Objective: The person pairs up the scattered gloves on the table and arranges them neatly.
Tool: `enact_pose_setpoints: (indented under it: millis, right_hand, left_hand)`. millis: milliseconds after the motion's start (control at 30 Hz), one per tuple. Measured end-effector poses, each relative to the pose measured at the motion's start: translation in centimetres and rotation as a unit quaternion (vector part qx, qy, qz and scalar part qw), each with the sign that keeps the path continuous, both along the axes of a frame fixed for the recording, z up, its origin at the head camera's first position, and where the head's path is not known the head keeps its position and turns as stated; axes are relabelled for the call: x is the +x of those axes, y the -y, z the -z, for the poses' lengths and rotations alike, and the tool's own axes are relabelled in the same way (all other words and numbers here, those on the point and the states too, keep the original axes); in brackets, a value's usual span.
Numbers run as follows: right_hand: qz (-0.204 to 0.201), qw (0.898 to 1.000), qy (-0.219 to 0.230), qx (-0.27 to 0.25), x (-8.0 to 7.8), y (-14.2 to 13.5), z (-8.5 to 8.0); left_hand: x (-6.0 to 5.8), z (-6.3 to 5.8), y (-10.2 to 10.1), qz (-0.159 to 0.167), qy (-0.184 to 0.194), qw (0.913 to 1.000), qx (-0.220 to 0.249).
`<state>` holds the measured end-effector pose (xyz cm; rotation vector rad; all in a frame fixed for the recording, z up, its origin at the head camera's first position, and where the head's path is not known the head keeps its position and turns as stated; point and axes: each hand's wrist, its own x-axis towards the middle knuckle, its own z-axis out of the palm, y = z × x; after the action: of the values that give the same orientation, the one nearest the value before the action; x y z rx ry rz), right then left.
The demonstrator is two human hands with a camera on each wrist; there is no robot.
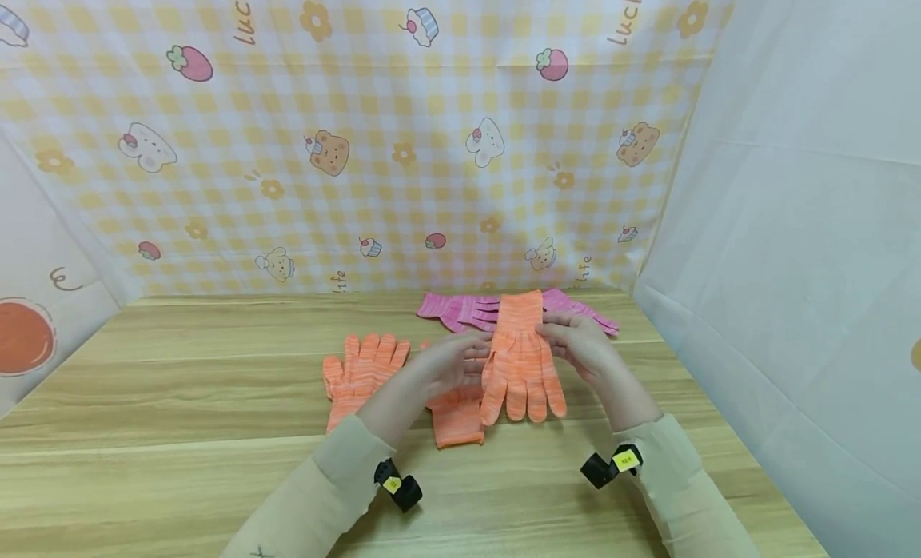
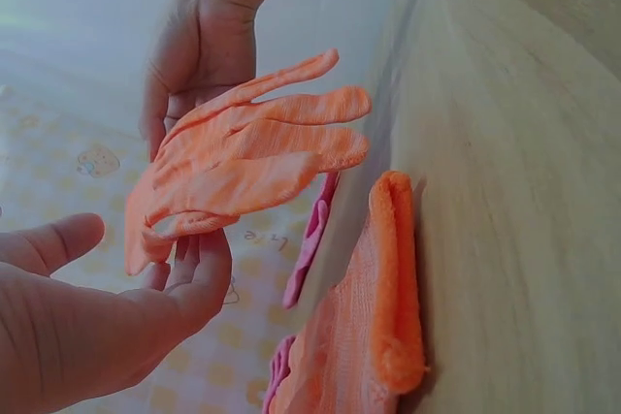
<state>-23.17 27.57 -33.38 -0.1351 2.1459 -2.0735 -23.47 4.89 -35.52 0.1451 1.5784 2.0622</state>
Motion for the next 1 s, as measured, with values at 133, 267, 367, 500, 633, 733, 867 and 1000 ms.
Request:
enact_pose_setpoints:
  millis: [133,267,367,500,633,733,867,1000]
  right_hand:
    - [0.011,0.999,-0.022,0.043,0.7,0.6,-0.8]
    - [0.016,0.996,-0.043,0.079,1.2,1.0,-1.2]
    - [0.021,0.994,-0.061,0.092,1.3,1.1,-1.4]
    - [0.028,0.99,-0.088,0.108,1.4,1.1,-1.5]
    - [0.031,0.984,-0.116,0.131,1.6,1.2,-1.7]
    - [0.034,0.98,-0.132,0.145,2.0,1.4,-2.0]
    - [0.032,0.977,-0.152,0.148,2.4,1.8,-2.3]
    - [0.03,0.974,-0.174,0.145,2.6,2.0,-2.4]
  left_hand:
    - [0.4,-0.3,0.2,-0.002,-0.005,1.0,-0.005]
    - [0.8,-0.5,0.5,-0.01,-0.001,0.9999,-0.013]
    - [1.0,-0.7,0.7,-0.013,0.003,0.9996,-0.023]
    - [1.2,-0.8,1.1,-0.017,0.008,0.9995,-0.025]
    - [1.3,-0.9,1.5,-0.023,0.006,0.9994,-0.025]
    - [1.5,-0.9,1.7,-0.021,-0.001,0.9992,-0.033]
    - [1.6,-0.8,2.0,-0.014,-0.011,0.9988,-0.045]
    - [1.6,-0.7,2.4,-0.022,-0.017,0.9979,-0.059]
